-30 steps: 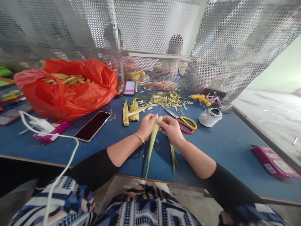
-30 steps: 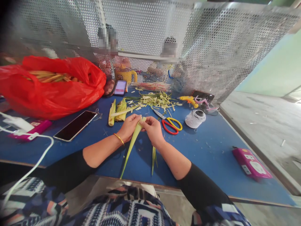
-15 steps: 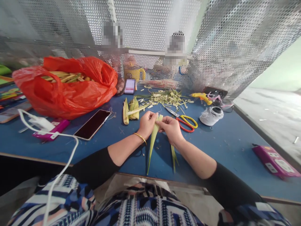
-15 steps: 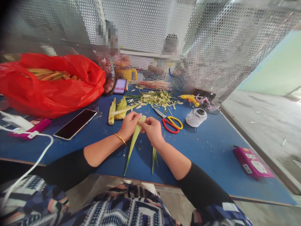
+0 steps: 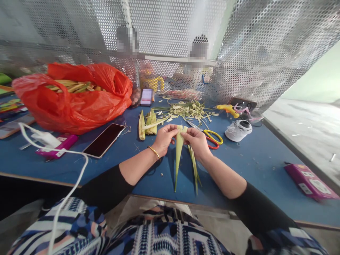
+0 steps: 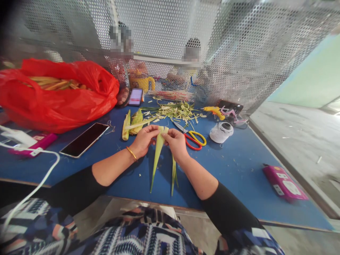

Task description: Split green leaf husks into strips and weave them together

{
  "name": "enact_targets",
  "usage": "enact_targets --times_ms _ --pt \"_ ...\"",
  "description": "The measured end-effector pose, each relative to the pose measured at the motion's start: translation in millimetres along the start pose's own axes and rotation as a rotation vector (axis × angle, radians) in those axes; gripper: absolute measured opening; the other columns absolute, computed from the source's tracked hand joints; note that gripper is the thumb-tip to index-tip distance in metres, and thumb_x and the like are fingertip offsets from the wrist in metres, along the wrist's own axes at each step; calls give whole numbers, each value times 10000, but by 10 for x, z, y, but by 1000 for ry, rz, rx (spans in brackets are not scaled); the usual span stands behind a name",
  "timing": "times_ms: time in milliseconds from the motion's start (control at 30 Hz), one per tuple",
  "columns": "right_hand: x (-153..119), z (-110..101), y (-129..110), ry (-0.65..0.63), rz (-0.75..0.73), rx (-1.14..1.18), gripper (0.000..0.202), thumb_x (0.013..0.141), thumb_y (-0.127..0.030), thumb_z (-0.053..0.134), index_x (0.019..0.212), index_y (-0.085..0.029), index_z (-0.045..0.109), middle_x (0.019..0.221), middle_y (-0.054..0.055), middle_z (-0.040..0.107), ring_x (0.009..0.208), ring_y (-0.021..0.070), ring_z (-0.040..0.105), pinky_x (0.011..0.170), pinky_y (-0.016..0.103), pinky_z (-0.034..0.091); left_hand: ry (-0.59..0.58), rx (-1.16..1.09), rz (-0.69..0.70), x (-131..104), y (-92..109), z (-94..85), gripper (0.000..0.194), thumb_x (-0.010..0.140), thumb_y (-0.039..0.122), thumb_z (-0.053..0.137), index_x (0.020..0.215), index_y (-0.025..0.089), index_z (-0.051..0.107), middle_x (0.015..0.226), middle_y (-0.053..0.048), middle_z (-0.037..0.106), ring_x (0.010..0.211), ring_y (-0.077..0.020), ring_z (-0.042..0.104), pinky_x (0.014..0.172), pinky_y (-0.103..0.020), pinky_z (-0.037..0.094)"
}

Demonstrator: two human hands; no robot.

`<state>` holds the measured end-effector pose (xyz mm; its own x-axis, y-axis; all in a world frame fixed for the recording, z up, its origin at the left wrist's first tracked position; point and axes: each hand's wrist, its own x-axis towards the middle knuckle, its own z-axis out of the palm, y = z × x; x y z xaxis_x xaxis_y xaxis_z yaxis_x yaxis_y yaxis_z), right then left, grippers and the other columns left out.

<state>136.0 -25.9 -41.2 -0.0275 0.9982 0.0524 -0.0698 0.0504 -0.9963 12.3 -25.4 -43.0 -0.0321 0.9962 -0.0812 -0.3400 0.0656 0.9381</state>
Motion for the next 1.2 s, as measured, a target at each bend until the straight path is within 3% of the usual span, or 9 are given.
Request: enact_targets --times_ms 167,467,633,733,867,1067,1200 --pt "11 -3 -6 44 -20 77 273 570 -400 763 697 -199 629 611 -22 614 568 117 549 551 257 459 -106 27 -59 -25 -17 2 98 648 227 676 712 175 624 585 8 605 502 -102 538 419 -193 323" --pt "26 -17 -1 29 34 111 274 531 -350 807 647 -190 616 569 -31 600 536 107 539 532 248 452 -110 0 -115 -40 -31 5 187 658 305 726 723 173 612 599 5 609 514 -104 551 435 -192 343" --pt "-9 -19 -35 -65 243 297 303 515 -303 842 697 -180 633 612 -19 641 548 111 587 593 262 509 -6 2 -19 -40 -20 30 159 711 266 700 696 178 567 576 38 561 484 -89 500 441 -199 348" --pt "-39 4 -30 -109 301 271 327 477 -290 868 652 -180 615 584 -22 633 531 109 581 571 255 502 78 51 18 -34 -26 54 150 774 229 630 674 183 529 542 59 505 445 -75 437 422 -196 303" --pt "-51 51 12 -45 157 155 360 437 -328 879 601 -180 594 537 -43 588 499 88 518 518 235 443 124 105 116 7 -93 67 179 805 204 588 647 181 510 549 63 484 478 -73 420 479 -200 340" --pt "-67 66 43 35 -201 -115 236 619 -340 769 621 -199 580 545 -56 536 508 88 443 501 241 364 172 151 162 68 -191 54 143 780 167 590 659 184 515 582 51 508 553 -99 459 545 -219 374" --pt "-87 79 32 -3 -177 -94 244 619 -368 768 669 -199 599 599 -35 594 552 108 500 538 253 408 172 158 193 77 -178 40 142 791 175 582 668 187 513 592 51 504 561 -102 471 557 -225 380"
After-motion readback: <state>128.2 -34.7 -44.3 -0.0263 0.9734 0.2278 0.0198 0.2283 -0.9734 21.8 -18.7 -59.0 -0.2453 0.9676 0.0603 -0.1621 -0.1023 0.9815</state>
